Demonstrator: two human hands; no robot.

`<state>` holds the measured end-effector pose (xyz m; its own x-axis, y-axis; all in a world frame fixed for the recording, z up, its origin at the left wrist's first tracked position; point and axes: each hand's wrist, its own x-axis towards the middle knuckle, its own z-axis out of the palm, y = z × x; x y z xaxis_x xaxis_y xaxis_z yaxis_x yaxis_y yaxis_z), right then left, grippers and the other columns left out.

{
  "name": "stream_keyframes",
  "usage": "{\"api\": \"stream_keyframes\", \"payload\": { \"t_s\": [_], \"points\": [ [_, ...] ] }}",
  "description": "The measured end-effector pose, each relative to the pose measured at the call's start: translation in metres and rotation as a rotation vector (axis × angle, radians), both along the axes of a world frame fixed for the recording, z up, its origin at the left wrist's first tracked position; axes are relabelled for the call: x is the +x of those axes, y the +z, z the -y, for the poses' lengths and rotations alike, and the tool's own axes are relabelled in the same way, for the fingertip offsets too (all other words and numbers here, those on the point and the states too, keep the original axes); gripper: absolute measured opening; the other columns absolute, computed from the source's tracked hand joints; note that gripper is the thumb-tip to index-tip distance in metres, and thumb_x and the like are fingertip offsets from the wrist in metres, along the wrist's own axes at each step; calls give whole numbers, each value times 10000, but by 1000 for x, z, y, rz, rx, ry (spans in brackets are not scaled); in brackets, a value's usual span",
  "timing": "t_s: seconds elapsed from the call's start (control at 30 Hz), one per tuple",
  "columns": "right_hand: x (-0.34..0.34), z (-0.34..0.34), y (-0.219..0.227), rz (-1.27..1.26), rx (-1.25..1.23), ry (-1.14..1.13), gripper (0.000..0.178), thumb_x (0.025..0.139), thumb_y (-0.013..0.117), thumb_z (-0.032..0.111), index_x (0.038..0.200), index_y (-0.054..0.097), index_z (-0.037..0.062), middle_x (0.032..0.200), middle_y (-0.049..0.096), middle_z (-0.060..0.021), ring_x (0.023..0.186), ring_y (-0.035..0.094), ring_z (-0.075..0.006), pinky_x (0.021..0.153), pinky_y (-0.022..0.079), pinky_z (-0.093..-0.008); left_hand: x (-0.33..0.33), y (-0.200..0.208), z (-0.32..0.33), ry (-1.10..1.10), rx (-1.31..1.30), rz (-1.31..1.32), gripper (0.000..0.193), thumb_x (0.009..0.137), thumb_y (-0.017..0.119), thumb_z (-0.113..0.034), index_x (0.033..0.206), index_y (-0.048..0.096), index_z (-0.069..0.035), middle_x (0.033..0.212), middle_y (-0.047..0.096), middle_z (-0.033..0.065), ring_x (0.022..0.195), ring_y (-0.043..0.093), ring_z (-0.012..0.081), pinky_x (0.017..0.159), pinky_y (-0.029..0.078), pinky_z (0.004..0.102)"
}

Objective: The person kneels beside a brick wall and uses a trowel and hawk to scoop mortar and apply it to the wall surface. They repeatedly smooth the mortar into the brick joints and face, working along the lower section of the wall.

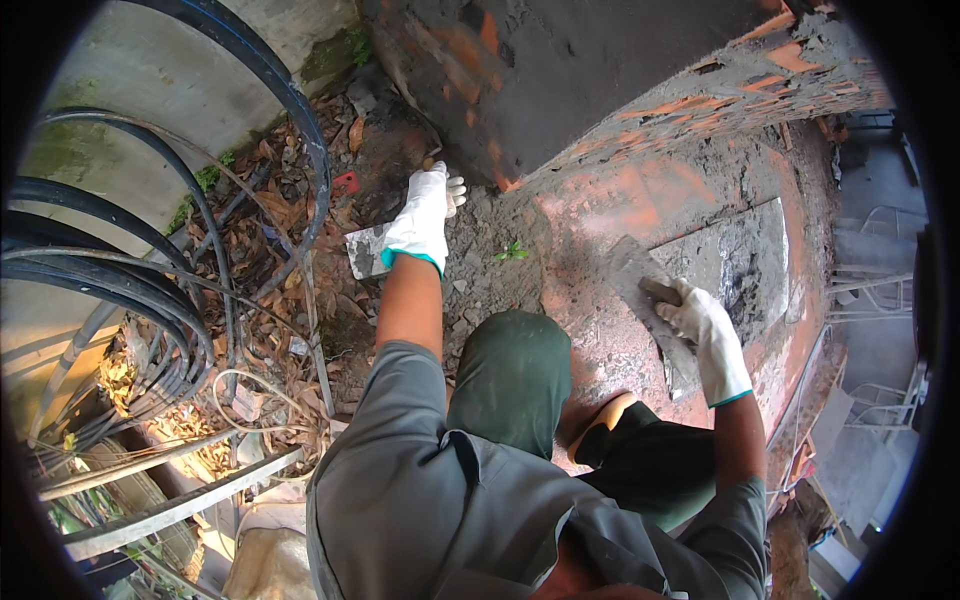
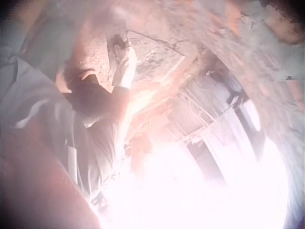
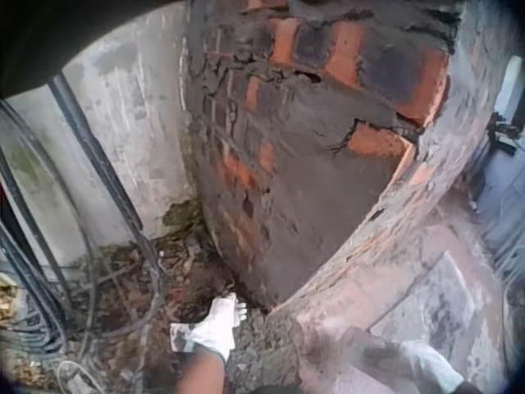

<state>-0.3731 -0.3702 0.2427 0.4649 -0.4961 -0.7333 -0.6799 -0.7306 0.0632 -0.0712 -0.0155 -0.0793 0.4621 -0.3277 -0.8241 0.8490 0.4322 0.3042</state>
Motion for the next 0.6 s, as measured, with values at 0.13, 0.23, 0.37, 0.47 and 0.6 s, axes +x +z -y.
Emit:
{"api": "stream_keyframes", "payload": {
  "t_s": [0.13,0.23,0.37,0.47,0.6],
  "points": [
    [30,-62,-57,93,113,101,509,953,797,233,1412,638,82,1243,761,-197,1146,743,-337,1007,569,-434,34,-15,-12,-276,384,88,475,1116,518,-528,1050,638,-73,729,719,133,545,646,323,484,482,484],
    [31,-94,-113,98,165,98,569,952,778,248,1460,597,70,1278,743,-219,1206,720,-375,1041,559,-448,27,3,-33,-197,440,124,357,1120,567,-440,1138,586,-84,773,727,153,514,624,308,448,468,454],
    [11,-124,-183,158,163,7,586,958,744,262,1454,525,39,1267,718,-277,1206,697,-433,1024,543,-482,1,31,-94,-169,477,251,278,1119,600,-338,1156,517,-76,770,703,134,518,642,279,421,499,439],
    [-4,-137,-214,256,174,-68,547,957,707,247,1421,505,41,1214,720,-315,1152,706,-481,984,554,-526,-26,41,-101,201,631,194,330,1132,576,-357,1268,482,-72,777,693,107,518,653,237,402,511,373],
    [-5,-139,-226,200,120,-8,537,949,697,228,1421,511,53,1196,726,-319,1126,709,-507,982,557,-549,-40,44,-61,-26,575,394,320,1122,602,-346,1310,508,-105,802,716,96,515,653,230,412,529,402]
  ]
}}
